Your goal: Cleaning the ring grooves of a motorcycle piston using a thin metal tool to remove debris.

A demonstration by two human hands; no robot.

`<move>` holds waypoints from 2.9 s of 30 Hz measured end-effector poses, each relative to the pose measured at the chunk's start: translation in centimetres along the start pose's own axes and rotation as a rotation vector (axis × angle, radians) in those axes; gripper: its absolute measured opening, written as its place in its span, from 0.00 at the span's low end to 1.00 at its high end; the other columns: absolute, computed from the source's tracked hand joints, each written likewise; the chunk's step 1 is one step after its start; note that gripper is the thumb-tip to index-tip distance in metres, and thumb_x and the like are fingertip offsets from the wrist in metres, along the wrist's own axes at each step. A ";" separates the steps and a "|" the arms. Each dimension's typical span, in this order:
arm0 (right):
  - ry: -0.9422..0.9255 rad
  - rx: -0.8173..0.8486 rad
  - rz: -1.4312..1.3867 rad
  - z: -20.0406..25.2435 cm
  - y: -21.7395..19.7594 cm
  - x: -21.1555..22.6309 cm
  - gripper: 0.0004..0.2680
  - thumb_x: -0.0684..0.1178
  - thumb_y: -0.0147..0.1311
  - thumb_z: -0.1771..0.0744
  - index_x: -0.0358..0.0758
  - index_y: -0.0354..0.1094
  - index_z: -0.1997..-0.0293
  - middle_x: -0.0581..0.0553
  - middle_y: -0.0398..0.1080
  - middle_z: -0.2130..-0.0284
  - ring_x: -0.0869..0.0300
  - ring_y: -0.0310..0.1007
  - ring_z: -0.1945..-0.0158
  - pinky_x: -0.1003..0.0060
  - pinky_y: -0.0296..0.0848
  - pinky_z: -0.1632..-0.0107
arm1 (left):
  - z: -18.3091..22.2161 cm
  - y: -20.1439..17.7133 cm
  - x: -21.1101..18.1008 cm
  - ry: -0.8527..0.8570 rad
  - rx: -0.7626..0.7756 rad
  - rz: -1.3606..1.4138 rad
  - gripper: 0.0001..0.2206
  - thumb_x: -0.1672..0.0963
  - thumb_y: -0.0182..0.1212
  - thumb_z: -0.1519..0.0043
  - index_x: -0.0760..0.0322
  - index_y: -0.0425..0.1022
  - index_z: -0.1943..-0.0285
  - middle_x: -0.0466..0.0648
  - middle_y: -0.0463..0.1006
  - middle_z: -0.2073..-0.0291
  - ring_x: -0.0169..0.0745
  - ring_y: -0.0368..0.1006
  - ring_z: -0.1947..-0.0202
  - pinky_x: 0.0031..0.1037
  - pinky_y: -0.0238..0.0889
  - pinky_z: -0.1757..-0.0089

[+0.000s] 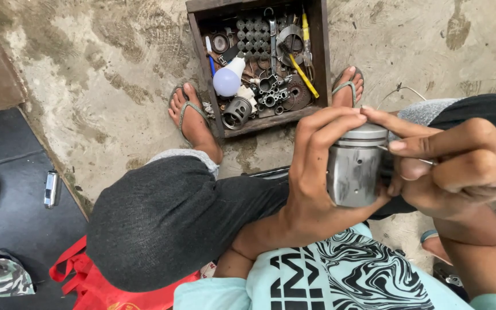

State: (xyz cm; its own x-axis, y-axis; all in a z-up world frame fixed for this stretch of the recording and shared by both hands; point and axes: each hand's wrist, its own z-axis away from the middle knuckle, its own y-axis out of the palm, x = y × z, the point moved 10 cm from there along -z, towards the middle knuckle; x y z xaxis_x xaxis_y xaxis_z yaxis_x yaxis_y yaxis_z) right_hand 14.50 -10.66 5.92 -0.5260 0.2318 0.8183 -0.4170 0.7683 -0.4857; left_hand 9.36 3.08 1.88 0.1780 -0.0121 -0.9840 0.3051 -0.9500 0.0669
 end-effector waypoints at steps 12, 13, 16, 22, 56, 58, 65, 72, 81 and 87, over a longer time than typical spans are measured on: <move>-0.066 0.054 -0.067 1.2 0.6 -0.8 0.11 0.35 0.53 0.34 0.41 0.52 0.72 0.47 0.63 0.63 0.51 0.79 0.50 0.39 0.84 0.33 | -0.1 -2.1 -1.7 0.068 -0.051 0.076 0.34 0.61 0.72 0.47 0.59 0.56 0.34 0.50 0.65 0.38 0.47 0.69 0.37 0.39 0.72 0.32; -0.066 0.054 -0.068 1.3 0.6 -0.9 0.11 0.35 0.53 0.34 0.41 0.52 0.72 0.47 0.63 0.63 0.51 0.79 0.50 0.39 0.84 0.33 | -0.2 -2.2 -1.6 0.068 -0.052 0.076 0.34 0.61 0.72 0.47 0.59 0.56 0.34 0.50 0.65 0.38 0.47 0.69 0.37 0.39 0.72 0.32; -0.056 0.017 -0.046 1.6 0.2 -1.2 0.12 0.35 0.52 0.33 0.42 0.49 0.70 0.47 0.62 0.64 0.46 0.79 0.49 0.44 0.86 0.36 | -0.3 -2.3 -1.3 0.052 -0.022 0.139 0.35 0.61 0.71 0.48 0.58 0.55 0.33 0.48 0.64 0.38 0.44 0.69 0.37 0.36 0.70 0.32; 0.495 0.001 -0.152 5.5 0.0 -7.0 0.17 0.35 0.32 0.32 0.27 0.66 0.38 0.53 0.70 0.80 0.74 0.60 0.85 0.86 0.63 0.79 | -0.1 -2.1 -1.1 0.039 -0.048 0.126 0.35 0.62 0.72 0.50 0.58 0.57 0.34 0.48 0.66 0.39 0.45 0.71 0.38 0.36 0.71 0.33; -0.004 0.036 -0.249 -0.3 1.8 -2.0 0.14 0.30 0.53 0.37 0.47 0.50 0.71 0.49 0.62 0.67 0.67 0.77 0.62 0.51 0.85 0.38 | -0.5 -0.6 0.1 0.054 -0.038 -0.023 0.27 0.62 0.72 0.51 0.64 0.71 0.40 0.49 0.75 0.44 0.52 0.71 0.41 0.43 0.71 0.33; -0.007 0.027 -0.274 -0.3 1.7 -2.5 0.13 0.29 0.48 0.35 0.46 0.49 0.69 0.49 0.60 0.67 0.66 0.76 0.62 0.42 0.83 0.31 | -0.8 -0.3 1.2 0.039 -0.029 -0.047 0.27 0.62 0.71 0.50 0.63 0.71 0.39 0.49 0.74 0.43 0.53 0.71 0.39 0.45 0.70 0.31; -0.133 -0.018 -0.012 -0.3 -0.2 -0.9 0.09 0.49 0.33 0.22 0.41 0.41 0.56 0.45 0.59 0.56 0.64 0.63 0.75 0.23 0.74 0.19 | -3.4 1.7 19.1 -0.141 -0.134 -0.390 0.28 0.58 0.67 0.52 0.66 0.65 0.40 0.56 0.66 0.45 0.56 0.69 0.48 0.43 0.76 0.51; -0.108 0.080 -0.019 -2.5 0.8 0.0 0.22 0.28 0.37 0.35 0.44 0.36 0.93 0.25 0.69 0.72 0.60 0.66 0.88 0.22 0.70 0.35 | 5.0 6.5 33.9 -0.270 0.046 -1.016 0.30 0.58 0.67 0.55 0.66 0.65 0.40 0.60 0.64 0.48 0.62 0.62 0.47 0.45 0.66 0.53; -0.031 0.053 -0.029 -1.7 0.8 -0.1 0.19 0.23 0.41 0.37 0.40 0.41 0.87 0.29 0.69 0.73 0.60 0.68 0.82 0.22 0.72 0.33 | 5.4 5.0 31.2 -0.379 0.086 -0.868 0.34 0.72 0.60 0.61 0.67 0.61 0.42 0.60 0.62 0.44 0.65 0.62 0.44 0.47 0.72 0.53; -0.027 0.058 -0.046 -0.7 1.3 -1.0 0.14 0.22 0.49 0.35 0.36 0.53 0.73 0.40 0.62 0.67 0.57 0.76 0.65 0.26 0.77 0.27 | 9.4 9.1 36.4 -0.282 0.150 -1.352 0.43 0.58 0.79 0.67 0.48 0.67 0.37 0.49 0.68 0.39 0.54 0.70 0.43 0.54 0.64 0.49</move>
State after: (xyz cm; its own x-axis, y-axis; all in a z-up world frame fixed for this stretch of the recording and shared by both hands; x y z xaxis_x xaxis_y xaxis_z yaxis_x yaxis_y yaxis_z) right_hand 15.00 -9.45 4.66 -0.5244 0.1805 0.8321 -0.4827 0.7420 -0.4652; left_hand 9.81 -8.98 -34.85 -0.3703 0.8886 -0.2707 -0.0185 -0.2984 -0.9543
